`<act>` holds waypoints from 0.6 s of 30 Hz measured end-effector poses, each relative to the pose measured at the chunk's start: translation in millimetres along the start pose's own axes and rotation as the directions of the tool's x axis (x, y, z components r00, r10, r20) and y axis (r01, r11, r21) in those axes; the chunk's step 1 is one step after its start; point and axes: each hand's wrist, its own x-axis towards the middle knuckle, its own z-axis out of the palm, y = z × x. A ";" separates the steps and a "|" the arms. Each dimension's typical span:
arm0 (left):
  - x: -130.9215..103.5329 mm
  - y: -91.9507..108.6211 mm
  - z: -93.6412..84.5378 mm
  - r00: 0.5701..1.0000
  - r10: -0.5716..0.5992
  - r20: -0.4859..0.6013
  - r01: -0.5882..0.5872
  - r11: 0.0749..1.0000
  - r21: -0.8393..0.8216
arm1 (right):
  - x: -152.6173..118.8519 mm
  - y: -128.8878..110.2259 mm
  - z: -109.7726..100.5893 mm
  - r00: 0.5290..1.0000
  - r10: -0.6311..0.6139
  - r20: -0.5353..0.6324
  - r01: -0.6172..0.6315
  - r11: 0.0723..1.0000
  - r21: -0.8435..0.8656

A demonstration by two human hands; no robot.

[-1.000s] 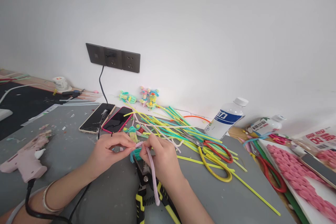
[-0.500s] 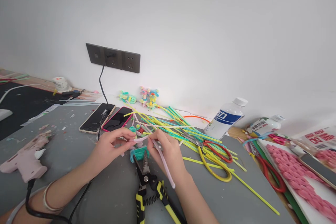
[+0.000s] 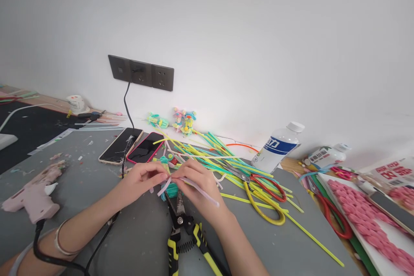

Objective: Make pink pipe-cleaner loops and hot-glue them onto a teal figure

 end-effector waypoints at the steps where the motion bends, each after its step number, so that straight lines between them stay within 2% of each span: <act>1: -0.1 0.3 0.8 0.999 -0.014 0.032 0.016 0.999 -0.050 | -0.3 0.1 0.7 1.000 -0.001 0.005 0.001 1.000 0.013; 4: 0.1 -0.8 2.8 0.994 -0.062 0.086 0.075 0.984 -0.160 | -0.9 -0.3 2.6 1.000 -0.007 0.015 0.006 0.999 0.054; 11: 0.5 -3.2 3.8 0.978 -0.158 0.138 0.190 0.944 -0.268 | -2.0 -4.7 3.3 1.000 -0.004 0.028 0.003 0.999 0.048; 14: -0.2 -0.7 3.5 0.980 -0.134 0.150 0.171 0.948 -0.269 | -2.8 -6.6 3.5 0.999 0.006 0.033 -0.007 1.000 0.023; 18: -1.6 5.3 4.2 0.989 -0.116 0.094 0.136 0.959 -0.248 | -2.8 -8.6 3.6 0.999 -0.038 0.009 0.038 0.999 -0.008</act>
